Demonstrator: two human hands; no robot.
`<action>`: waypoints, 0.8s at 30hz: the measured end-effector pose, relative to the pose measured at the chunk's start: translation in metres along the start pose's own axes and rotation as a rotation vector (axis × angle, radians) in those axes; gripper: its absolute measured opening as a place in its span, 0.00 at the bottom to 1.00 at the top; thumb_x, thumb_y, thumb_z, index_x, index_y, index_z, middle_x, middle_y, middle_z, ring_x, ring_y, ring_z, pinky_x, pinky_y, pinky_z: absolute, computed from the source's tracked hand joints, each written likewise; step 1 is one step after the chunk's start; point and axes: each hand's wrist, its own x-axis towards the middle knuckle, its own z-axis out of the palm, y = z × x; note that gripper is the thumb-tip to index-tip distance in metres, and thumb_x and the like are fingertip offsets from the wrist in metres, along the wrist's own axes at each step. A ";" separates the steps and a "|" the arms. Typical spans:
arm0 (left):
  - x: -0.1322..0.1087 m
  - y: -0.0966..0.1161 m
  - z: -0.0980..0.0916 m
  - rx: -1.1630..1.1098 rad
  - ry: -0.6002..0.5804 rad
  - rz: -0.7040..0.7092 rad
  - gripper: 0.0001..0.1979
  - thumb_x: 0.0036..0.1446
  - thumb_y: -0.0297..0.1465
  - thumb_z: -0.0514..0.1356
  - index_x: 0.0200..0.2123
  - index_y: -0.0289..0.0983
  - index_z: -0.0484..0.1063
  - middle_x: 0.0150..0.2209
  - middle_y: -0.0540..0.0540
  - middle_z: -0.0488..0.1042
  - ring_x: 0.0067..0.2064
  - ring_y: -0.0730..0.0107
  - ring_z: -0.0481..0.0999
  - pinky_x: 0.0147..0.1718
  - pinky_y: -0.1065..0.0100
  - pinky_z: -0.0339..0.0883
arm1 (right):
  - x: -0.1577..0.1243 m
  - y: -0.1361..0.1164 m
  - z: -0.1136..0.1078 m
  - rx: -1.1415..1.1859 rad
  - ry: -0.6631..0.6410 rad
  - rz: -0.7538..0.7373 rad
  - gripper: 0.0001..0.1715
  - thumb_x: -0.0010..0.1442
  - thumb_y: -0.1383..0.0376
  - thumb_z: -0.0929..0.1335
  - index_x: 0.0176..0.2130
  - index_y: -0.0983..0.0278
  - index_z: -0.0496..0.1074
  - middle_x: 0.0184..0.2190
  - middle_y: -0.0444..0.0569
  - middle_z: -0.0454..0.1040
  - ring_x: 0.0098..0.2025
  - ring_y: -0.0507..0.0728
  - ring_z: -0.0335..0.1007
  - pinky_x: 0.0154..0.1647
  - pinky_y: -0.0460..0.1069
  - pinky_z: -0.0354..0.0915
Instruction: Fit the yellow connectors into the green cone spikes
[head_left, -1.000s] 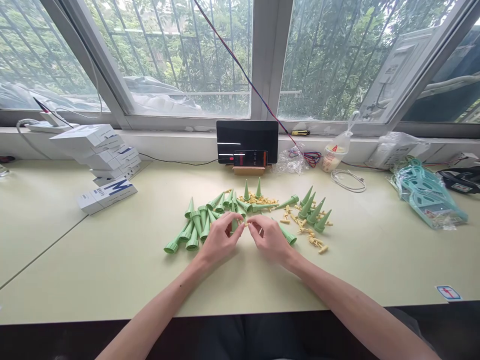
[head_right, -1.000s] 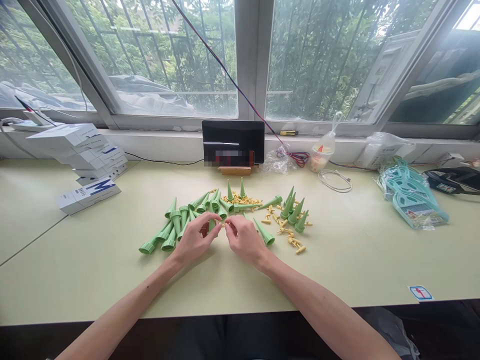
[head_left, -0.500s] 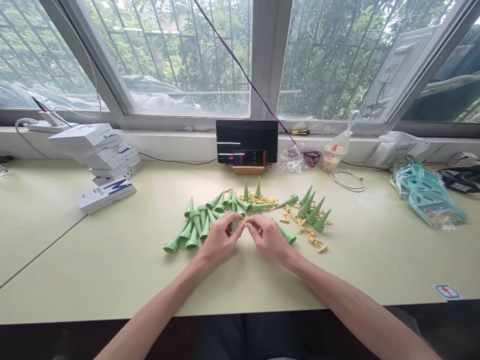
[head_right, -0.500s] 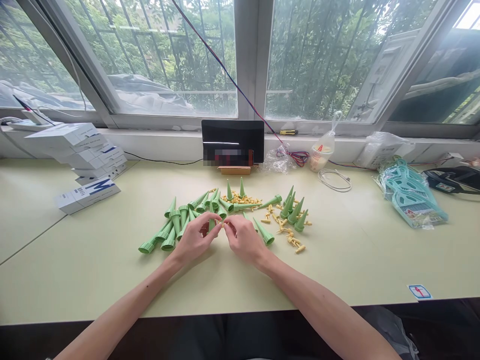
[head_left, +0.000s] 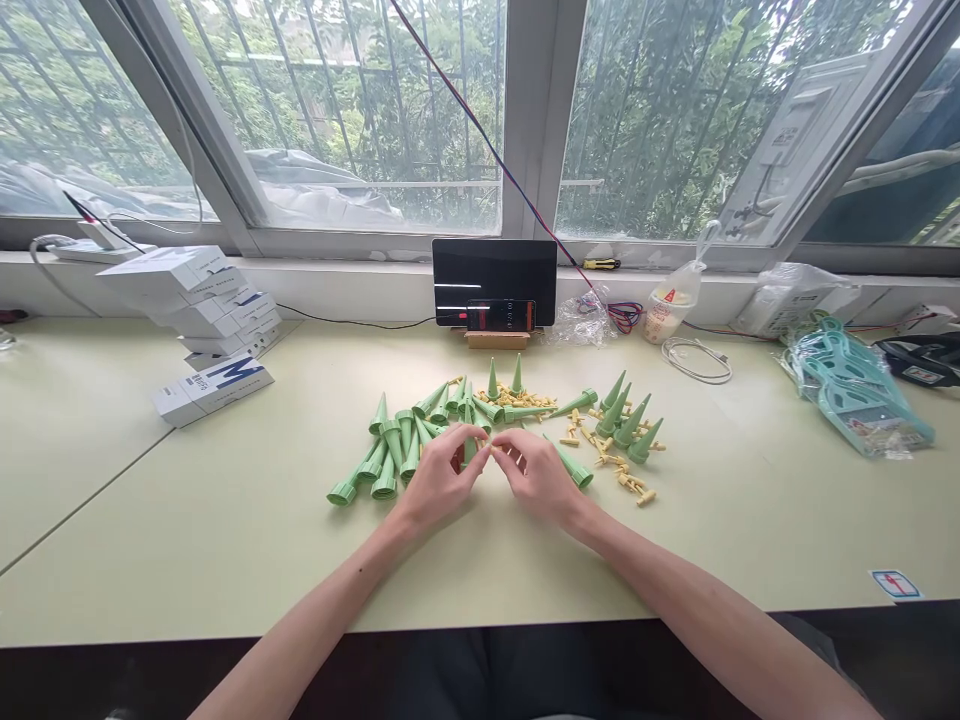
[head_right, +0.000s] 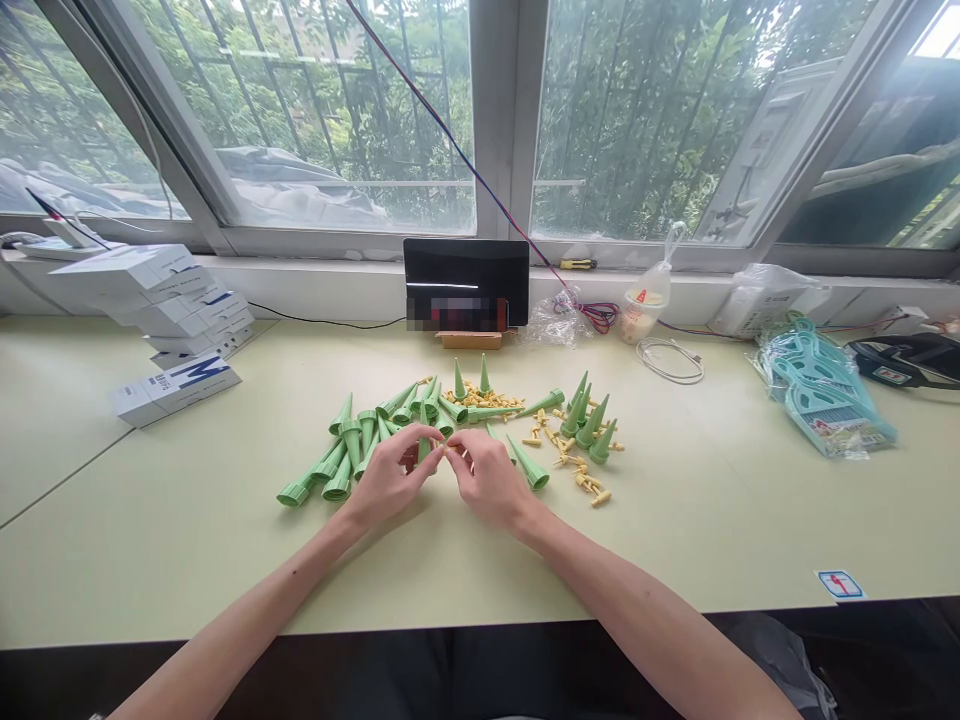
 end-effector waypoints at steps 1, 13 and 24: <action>0.000 0.000 0.000 -0.003 -0.001 0.000 0.09 0.65 0.37 0.56 0.41 0.39 0.71 0.34 0.49 0.71 0.26 0.75 0.62 0.26 0.71 0.59 | 0.000 0.000 0.000 0.001 -0.004 0.000 0.09 0.68 0.64 0.63 0.42 0.62 0.72 0.36 0.49 0.76 0.32 0.54 0.69 0.31 0.48 0.65; 0.000 0.000 0.001 -0.033 -0.027 -0.001 0.08 0.66 0.36 0.55 0.41 0.39 0.71 0.32 0.50 0.70 0.26 0.75 0.63 0.27 0.71 0.61 | 0.001 -0.002 -0.002 -0.009 -0.032 -0.004 0.12 0.69 0.65 0.61 0.38 0.63 0.73 0.30 0.47 0.73 0.30 0.53 0.65 0.30 0.47 0.61; 0.000 -0.001 0.000 -0.016 -0.024 -0.001 0.08 0.66 0.36 0.55 0.41 0.39 0.71 0.31 0.50 0.70 0.26 0.74 0.63 0.27 0.71 0.60 | 0.001 -0.002 0.000 0.037 -0.036 0.009 0.09 0.68 0.64 0.63 0.43 0.63 0.72 0.31 0.47 0.74 0.30 0.53 0.67 0.28 0.47 0.62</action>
